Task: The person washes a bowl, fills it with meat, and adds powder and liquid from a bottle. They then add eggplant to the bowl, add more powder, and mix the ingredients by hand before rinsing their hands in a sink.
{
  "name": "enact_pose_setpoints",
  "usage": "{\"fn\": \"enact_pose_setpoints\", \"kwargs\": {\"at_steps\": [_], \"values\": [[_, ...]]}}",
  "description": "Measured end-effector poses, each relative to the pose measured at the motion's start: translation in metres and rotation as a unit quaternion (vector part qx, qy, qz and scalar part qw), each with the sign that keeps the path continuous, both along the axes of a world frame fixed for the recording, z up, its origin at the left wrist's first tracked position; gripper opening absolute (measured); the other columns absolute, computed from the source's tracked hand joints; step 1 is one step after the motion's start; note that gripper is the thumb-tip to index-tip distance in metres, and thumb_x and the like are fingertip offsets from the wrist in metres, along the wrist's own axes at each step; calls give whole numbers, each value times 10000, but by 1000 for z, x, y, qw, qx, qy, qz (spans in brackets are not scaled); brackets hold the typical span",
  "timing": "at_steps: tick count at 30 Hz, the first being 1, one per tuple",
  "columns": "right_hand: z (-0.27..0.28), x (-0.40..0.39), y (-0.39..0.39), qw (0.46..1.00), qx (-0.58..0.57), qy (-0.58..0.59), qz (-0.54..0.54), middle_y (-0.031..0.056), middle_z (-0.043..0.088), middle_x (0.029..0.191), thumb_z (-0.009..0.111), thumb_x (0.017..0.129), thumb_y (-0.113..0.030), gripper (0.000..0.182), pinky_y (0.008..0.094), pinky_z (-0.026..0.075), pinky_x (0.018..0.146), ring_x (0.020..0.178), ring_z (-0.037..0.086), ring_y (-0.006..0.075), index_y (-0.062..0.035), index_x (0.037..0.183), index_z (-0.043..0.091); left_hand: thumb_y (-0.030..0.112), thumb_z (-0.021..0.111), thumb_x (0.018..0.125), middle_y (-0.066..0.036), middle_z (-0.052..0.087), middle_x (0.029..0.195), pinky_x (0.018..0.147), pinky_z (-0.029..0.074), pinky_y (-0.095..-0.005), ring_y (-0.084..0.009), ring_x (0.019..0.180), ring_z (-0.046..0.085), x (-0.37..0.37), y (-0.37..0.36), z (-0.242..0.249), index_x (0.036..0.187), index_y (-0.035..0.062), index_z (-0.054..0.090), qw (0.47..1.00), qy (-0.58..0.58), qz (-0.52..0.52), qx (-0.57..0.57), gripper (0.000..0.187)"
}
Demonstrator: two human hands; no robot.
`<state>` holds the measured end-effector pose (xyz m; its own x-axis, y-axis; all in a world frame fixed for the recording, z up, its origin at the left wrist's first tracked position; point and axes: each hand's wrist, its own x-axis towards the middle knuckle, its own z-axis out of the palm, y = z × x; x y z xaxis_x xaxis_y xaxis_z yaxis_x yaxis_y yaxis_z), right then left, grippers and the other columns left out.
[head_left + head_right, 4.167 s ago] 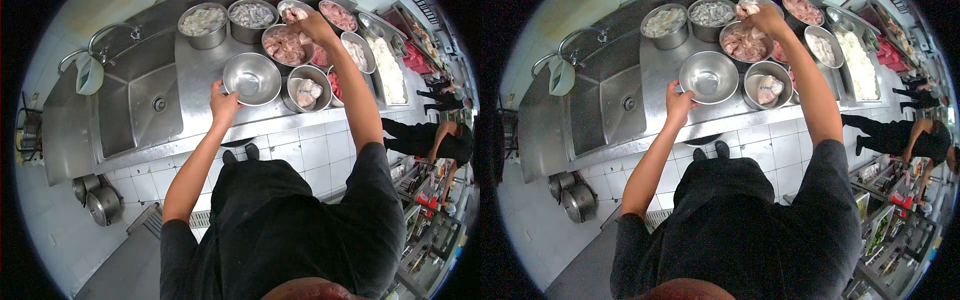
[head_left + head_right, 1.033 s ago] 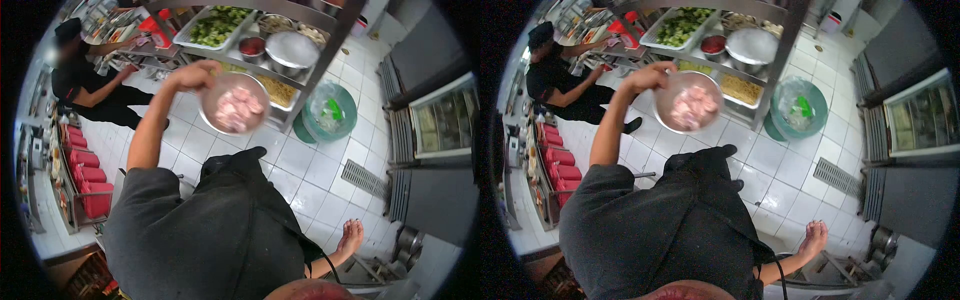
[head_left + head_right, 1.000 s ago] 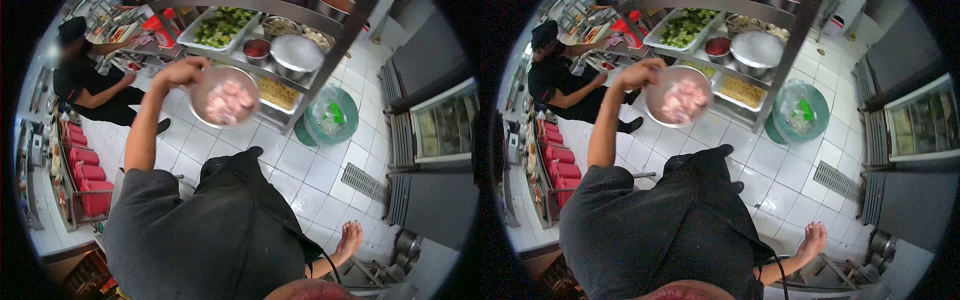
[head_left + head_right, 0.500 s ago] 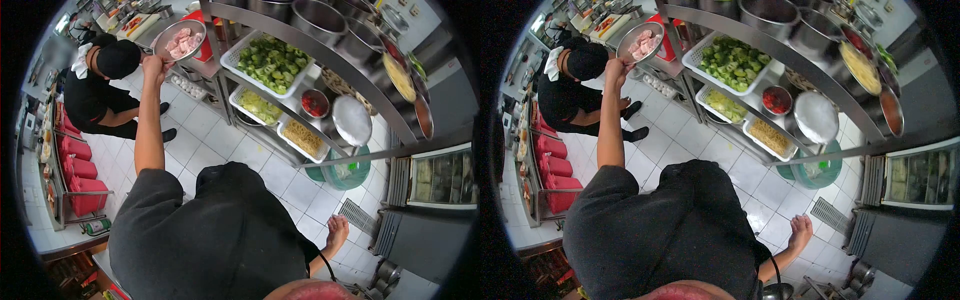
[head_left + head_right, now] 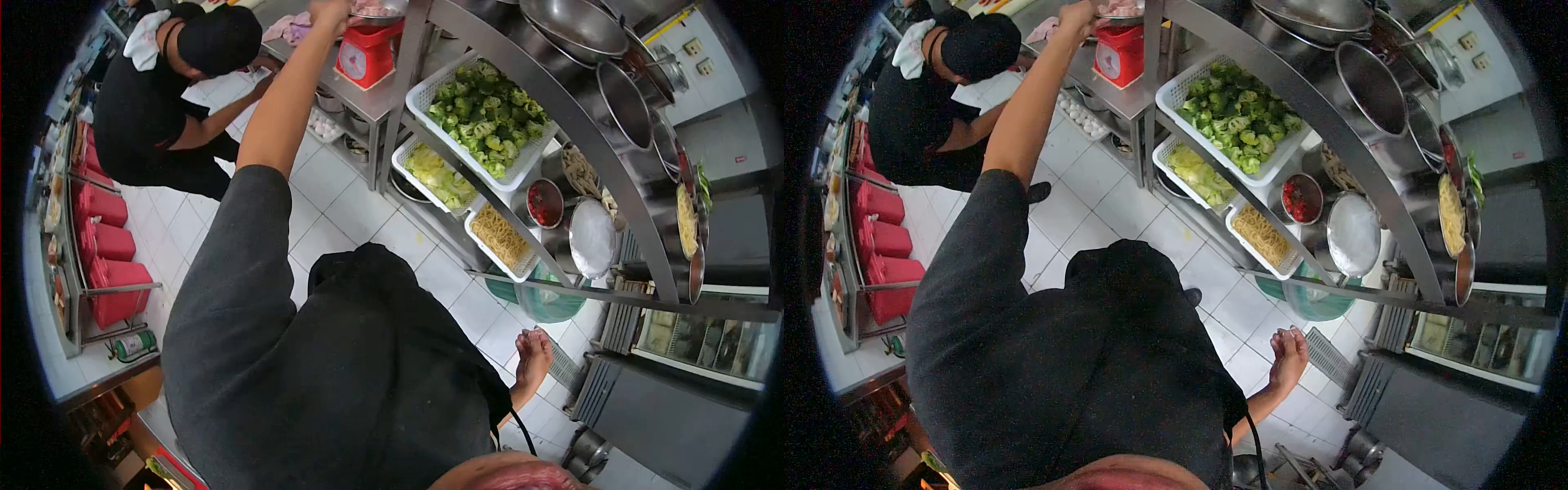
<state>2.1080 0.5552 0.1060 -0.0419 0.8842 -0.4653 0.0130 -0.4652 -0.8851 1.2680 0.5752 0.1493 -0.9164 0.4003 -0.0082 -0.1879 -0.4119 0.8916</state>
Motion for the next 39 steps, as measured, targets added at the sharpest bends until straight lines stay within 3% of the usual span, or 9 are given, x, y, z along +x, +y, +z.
{"fn": "enact_pose_setpoints", "kwargs": {"at_steps": [3, 6, 16, 23, 26, 27, 32, 33, 39], "values": [[4, -10, 2, 1000, -1, -3, 8, 143, 642, 907, 617, 866, -69, 301, 278, 544, 681, 759, 629, 188, 43, 1129, 524, -3, 473, 831, -158, 639, 833, 411, 529, -350, -259, 660, 660, 61, -9, 31, 937, -83, 578, 998, 10, -14, 64, 170], [2, -15, 6, 1000, -4, 5, 16, 143, 642, 909, 613, 868, -68, 296, 285, 543, 686, 760, 629, 191, 33, 1131, 525, 38, 510, 850, -137, 637, 819, 426, 533, -341, -230, 666, 657, 80, -21, 42, 927, -77, 588, 990, 58, 95, -90, 159], [11, -31, 19, 999, 19, -30, 42, 153, 631, 944, 616, 877, -78, 325, 297, 541, 717, 792, 625, 201, 35, 1160, 503, 254, 586, 871, -77, 570, 735, 387, 377, -243, -159, 562, 556, 55, -42, 23, 891, -6, 596, 997, 36, -15, -61, 261], [27, -21, 14, 998, 22, -54, 8, 144, 617, 920, 593, 879, -63, 292, 309, 531, 742, 829, 608, 202, 40, 1140, 514, 280, 581, 872, -104, 608, 918, 534, 525, -292, -211, 742, 612, 53, -37, 21, 1078, 12, 600, 996, 54, 8, -76, 338], [6, 61, 15, 993, 98, -10, 63, 134, 620, 926, 613, 873, -150, 280, 325, 531, 754, 843, 608, 208, 53, 1056, 555, 289, 579, 873, -101, 608, 920, 544, 529, -307, -212, 749, 611, 77, -68, 25, 1097, 15, 594, 997, 70, -16, -41, 354], [35, 42, -8, 983, 114, -123, -74, 124, 618, 895, 621, 862, -193, 277, 315, 523, 747, 829, 606, 200, 37, 1009, 573, 290, 580, 874, -102, 608, 919, 543, 528, -308, -214, 747, 610, 96, -72, 25, 1096, 15, 593, 995, 74, -33, -52, 354], [87, 155, -76, 920, 160, -265, -241, 64, 640, 801, 595, 808, -186, 265, 290, 482, 693, 721, 586, 147, 10, 977, 651, 295, 584, 875, -107, 605, 914, 535, 524, -315, -222, 735, 607, 218, -16, -42, 1093, 14, 586, 954, 69, -223, -188, 356], [99, 187, -97, 914, 131, -275, -268, 86, 648, 905, 633, 846, -186, 327, 287, 496, 745, 824, 607, 155, 16, 1101, 599, 296, 585, 876, -108, 604, 913, 534, 524, -316, -223, 733, 607, 255, -1, -65, 1093, 13, 584, 934, 64, -267, -230, 356], [118, 317, -268, 763, 164, -306, -546, 36, 635, 733, 672, 772, -117, 191, 260, 487, 585, 635, 575, 113, 32, 892, 668, 302, 590, 878, -114, 601, 908, 525, 519, -325, -233, 719, 603, 418, -29, -185, 1089, 12, 576, 742, 58, -466, -478, 359]]}}
